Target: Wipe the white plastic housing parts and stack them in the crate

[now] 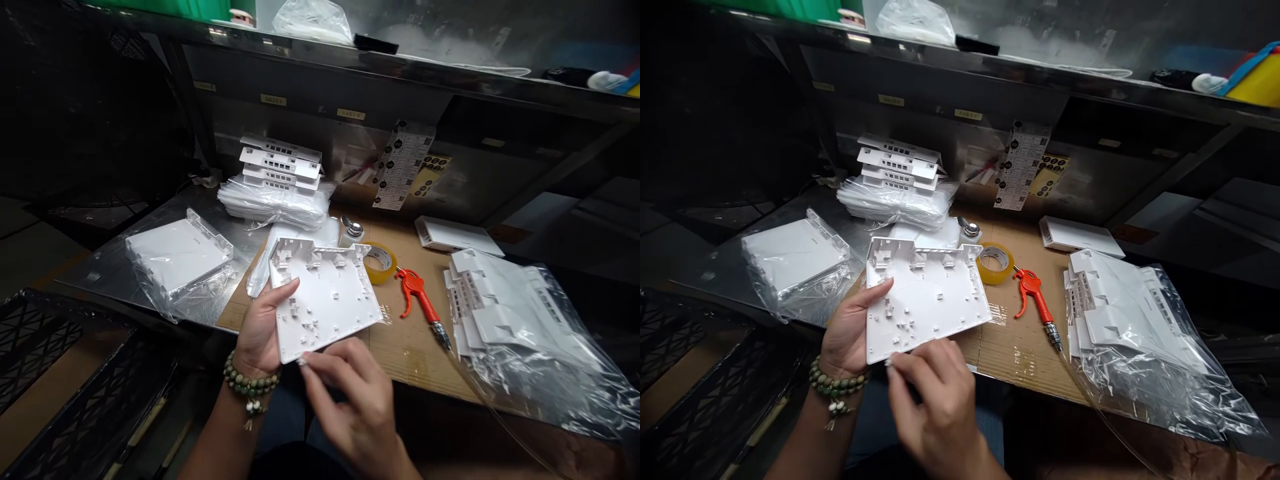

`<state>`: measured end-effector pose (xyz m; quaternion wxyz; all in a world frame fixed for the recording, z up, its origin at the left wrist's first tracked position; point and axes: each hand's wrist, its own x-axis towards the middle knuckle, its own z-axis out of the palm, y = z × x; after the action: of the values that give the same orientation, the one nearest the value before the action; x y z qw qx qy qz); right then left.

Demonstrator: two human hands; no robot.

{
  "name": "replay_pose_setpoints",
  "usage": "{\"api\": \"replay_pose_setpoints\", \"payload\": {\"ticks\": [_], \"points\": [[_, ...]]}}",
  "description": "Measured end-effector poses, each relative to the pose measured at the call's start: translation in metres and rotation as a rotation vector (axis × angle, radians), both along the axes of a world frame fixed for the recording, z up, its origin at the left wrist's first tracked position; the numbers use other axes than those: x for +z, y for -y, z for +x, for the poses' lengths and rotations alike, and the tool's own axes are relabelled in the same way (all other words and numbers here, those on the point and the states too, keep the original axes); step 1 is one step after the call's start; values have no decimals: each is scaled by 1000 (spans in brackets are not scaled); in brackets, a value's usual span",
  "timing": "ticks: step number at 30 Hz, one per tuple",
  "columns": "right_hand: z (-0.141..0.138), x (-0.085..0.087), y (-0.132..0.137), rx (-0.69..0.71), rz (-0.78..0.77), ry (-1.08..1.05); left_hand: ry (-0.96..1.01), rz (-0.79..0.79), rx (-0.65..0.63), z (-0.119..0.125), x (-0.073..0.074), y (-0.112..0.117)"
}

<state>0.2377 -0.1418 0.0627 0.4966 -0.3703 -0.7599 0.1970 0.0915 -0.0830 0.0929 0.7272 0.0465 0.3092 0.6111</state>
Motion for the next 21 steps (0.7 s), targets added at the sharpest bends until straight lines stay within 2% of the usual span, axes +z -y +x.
{"api": "replay_pose_setpoints", "payload": {"ticks": [2,5,7,9,12,16,21], "points": [[28,-4,-7,-116,-45,-25,28,-32,-48,-13,-2,2],[80,-11,-17,-486,4,-139,126,-13,-168,-44,-14,7],[103,-15,-19,-638,45,-160,171,50,-183,-65,-28,8],[110,-18,-17,-611,28,-135,216,51,-180,-83,-42,7],[97,-21,-16,-471,-9,-76,270,15,-223,-99,-55,2],[85,-26,-18,-446,-20,-30,255,-2,-261,-99,-54,3],[95,-30,-22,-423,11,39,200,0,-209,-88,-54,10]]}}
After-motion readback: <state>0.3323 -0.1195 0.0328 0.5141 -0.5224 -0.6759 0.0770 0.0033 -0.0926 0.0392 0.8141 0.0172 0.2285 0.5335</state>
